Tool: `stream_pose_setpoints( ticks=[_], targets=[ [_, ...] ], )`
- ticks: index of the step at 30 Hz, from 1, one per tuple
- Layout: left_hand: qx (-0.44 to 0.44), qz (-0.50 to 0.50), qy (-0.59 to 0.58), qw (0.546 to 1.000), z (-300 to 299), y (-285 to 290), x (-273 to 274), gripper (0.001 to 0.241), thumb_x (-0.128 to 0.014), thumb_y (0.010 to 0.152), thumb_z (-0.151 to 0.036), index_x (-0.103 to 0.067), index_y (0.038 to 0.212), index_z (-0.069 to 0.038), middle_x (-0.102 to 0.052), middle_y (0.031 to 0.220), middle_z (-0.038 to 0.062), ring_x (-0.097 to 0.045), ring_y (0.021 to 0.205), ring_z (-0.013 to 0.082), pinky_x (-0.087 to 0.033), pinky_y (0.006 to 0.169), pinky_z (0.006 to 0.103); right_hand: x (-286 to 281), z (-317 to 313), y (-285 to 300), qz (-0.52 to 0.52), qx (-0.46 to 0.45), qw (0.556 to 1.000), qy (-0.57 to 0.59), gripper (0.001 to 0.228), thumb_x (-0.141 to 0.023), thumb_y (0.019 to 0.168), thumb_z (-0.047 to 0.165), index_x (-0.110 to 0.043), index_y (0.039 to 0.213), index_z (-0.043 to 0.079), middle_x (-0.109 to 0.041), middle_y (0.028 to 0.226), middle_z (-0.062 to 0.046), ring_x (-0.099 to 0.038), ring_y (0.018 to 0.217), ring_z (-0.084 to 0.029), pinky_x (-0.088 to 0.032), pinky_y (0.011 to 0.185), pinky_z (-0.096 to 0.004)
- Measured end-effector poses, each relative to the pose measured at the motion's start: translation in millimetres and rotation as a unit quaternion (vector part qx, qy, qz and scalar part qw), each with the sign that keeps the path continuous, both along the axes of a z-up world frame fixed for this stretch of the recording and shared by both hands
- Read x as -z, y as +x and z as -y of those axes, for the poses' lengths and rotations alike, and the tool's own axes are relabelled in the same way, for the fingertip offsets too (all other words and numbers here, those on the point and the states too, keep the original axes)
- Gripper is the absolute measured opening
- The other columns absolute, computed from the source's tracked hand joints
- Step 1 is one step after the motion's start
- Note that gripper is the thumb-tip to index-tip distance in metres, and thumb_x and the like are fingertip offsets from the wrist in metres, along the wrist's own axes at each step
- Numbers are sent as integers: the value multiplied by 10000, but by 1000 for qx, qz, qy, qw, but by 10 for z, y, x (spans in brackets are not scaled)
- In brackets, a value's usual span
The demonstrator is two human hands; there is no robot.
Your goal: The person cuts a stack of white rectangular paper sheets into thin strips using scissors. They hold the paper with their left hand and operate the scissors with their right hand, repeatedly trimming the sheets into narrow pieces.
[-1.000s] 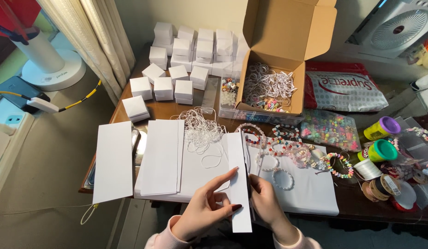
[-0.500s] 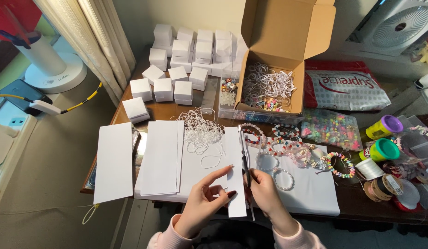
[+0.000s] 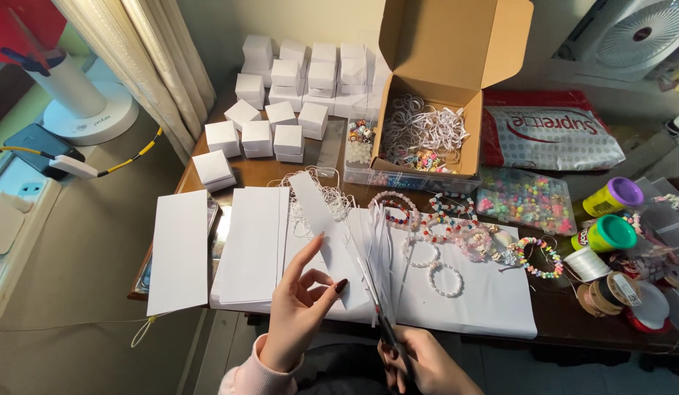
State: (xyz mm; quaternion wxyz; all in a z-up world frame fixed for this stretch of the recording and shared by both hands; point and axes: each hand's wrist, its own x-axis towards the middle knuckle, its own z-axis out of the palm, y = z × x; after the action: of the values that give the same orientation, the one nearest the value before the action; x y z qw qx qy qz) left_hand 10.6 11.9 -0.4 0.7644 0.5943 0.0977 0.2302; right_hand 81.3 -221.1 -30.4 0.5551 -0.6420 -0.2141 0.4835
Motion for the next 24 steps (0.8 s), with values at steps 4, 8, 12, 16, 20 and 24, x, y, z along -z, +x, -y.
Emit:
stream_pose_setpoints(
  ticks=[4,8,12,16,20,24],
  targets=[
    [-7,17,42,999,59,13,9,747,-762,846,20,-448,1517,-80,-454,1581,114,-634,806,133,-640,777,258,-144,80,-92,13,20,998,-59,360,-638,908,396,-586,786,61,-623,603,-101,-650,524,-171,-474,516,-267],
    [1,25,60,998,104,13,0,765,-765,848,17,-429,1529,-80,-437,1599,127,-643,807,132,-648,806,267,146,224,-111,-31,21,999,-21,272,-694,931,304,-569,864,72,-516,700,-22,-551,572,-115,-480,532,-277],
    [8,20,63,998,142,8,-40,764,-766,846,16,-432,1527,-79,-446,1593,134,-645,794,138,-645,790,268,7,216,-99,54,11,998,-38,237,-689,939,272,-580,823,96,-501,764,7,-517,636,-87,-455,560,-275],
    [24,17,58,998,173,6,-9,774,-762,848,21,-418,1535,-72,-448,1589,130,-647,802,146,-642,793,275,-98,202,-134,13,29,999,-44,181,-677,908,190,-568,804,90,-492,702,-1,-491,586,-95,-434,516,-277],
    [28,13,60,998,197,20,42,776,-762,844,37,-418,1532,-57,-434,1596,123,-634,775,154,-632,772,274,-44,242,-112,119,17,992,-31,261,-681,910,317,-565,764,134,-507,731,37,-459,686,-84,-402,613,-281],
    [29,12,72,997,224,15,-41,768,-758,849,33,-421,1532,-66,-429,1600,121,-632,761,155,-638,784,280,-132,230,-124,110,30,992,-45,264,-690,888,305,-555,743,130,-528,693,29,-480,641,-82,-413,586,-279]
  ],
)
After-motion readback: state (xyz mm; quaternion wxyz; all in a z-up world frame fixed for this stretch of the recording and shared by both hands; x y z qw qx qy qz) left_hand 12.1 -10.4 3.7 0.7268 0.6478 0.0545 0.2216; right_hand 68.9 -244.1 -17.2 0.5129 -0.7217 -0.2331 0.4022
